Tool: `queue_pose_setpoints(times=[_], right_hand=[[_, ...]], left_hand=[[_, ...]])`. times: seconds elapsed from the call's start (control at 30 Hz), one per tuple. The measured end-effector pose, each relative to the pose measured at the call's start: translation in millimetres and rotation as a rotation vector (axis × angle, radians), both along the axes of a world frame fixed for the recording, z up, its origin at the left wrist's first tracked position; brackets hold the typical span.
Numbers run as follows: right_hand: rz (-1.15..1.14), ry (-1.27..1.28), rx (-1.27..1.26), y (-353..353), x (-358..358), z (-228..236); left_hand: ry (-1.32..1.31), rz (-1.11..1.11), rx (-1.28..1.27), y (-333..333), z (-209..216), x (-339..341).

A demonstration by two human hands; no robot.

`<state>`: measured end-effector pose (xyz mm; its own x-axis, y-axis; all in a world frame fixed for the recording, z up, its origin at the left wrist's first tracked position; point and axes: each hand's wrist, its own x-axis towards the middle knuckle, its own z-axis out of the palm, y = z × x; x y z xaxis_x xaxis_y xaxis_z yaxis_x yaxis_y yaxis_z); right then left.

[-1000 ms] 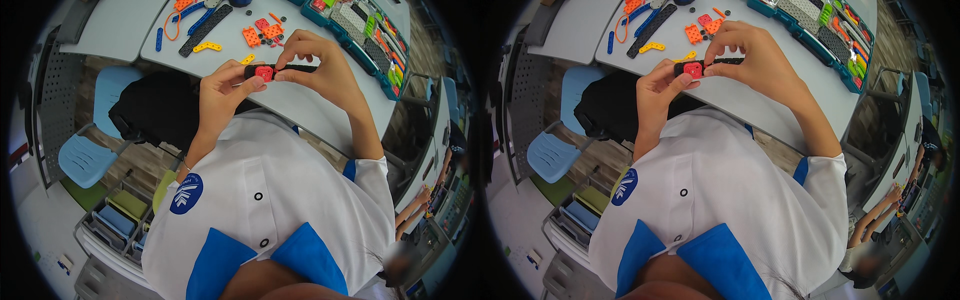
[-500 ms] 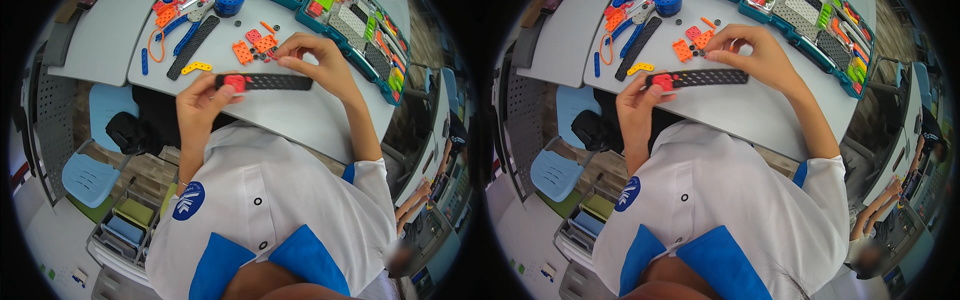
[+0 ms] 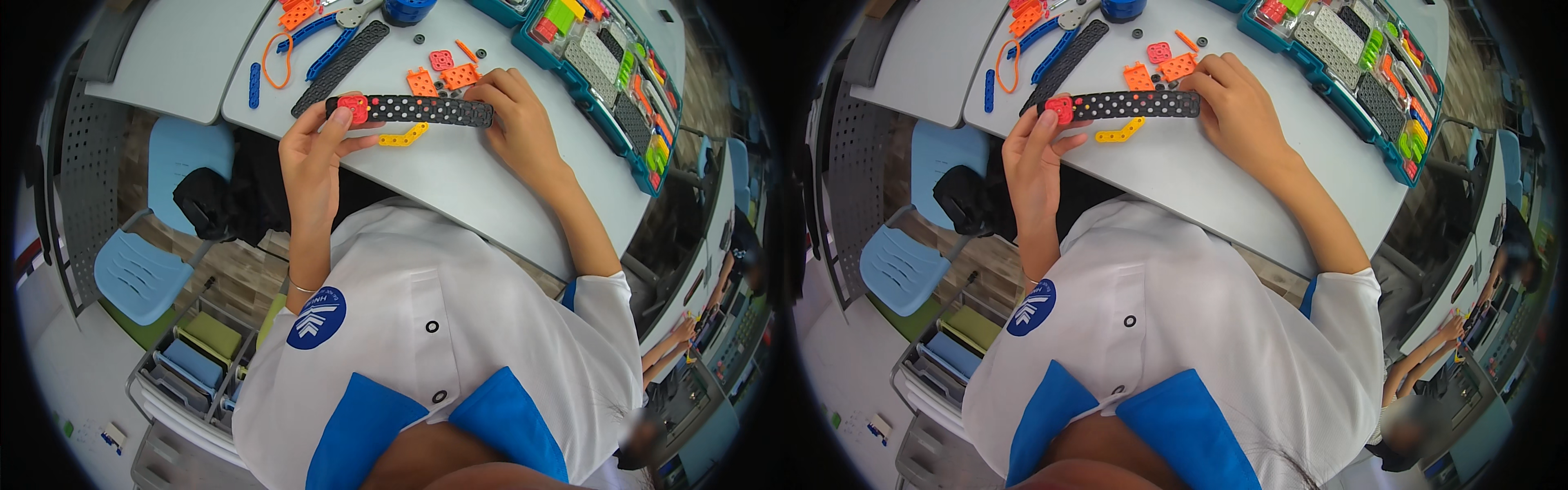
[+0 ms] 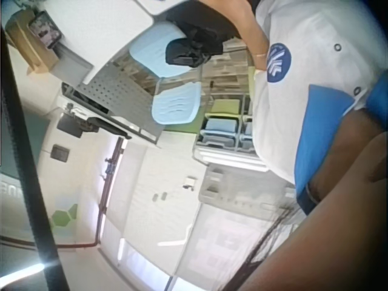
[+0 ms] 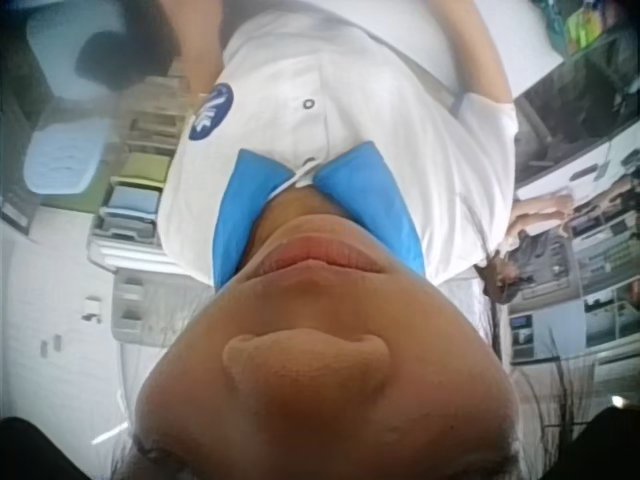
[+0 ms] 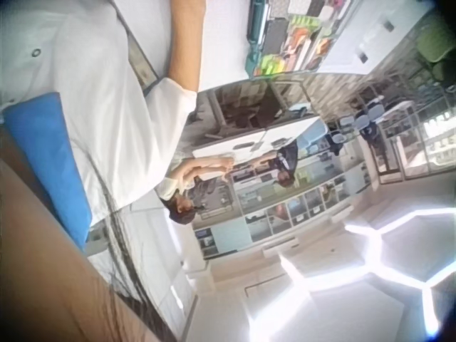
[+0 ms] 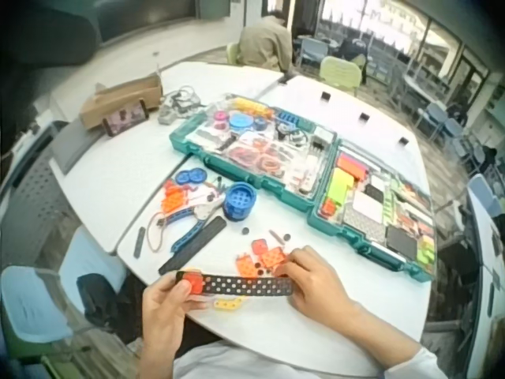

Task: The person assembles a small mechanical model using colorful plastic pieces from a kit. They connect a black strip with red, yellow, and orange components, then attach a blue circular part and a gray wheel to the assembly.

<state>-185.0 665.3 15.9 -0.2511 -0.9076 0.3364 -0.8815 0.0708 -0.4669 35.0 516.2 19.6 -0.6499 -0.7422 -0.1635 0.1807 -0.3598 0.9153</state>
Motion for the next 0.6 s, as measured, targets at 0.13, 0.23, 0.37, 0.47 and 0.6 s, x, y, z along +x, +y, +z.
queue_pose_setpoints(times=[0.13,0.23,0.37,0.47,0.6], right_hand=[[-0.117,-0.05,-0.123,3,-9,33],[-0.08,-0.31,-0.202,9,4,62],[0.049,-0.386,-0.226,6,33,61],[0.084,-0.278,-0.306,-2,38,44],[0.071,-0.251,-0.321,-4,41,33]], left_hand=[[0.008,0.016,0.009,6,-1,-6],[0.028,0.007,0.004,13,3,-13],[0.062,-0.045,0.015,23,13,-28],[0.082,-0.097,0.037,31,17,-31],[0.122,-0.136,0.032,35,16,-34]])
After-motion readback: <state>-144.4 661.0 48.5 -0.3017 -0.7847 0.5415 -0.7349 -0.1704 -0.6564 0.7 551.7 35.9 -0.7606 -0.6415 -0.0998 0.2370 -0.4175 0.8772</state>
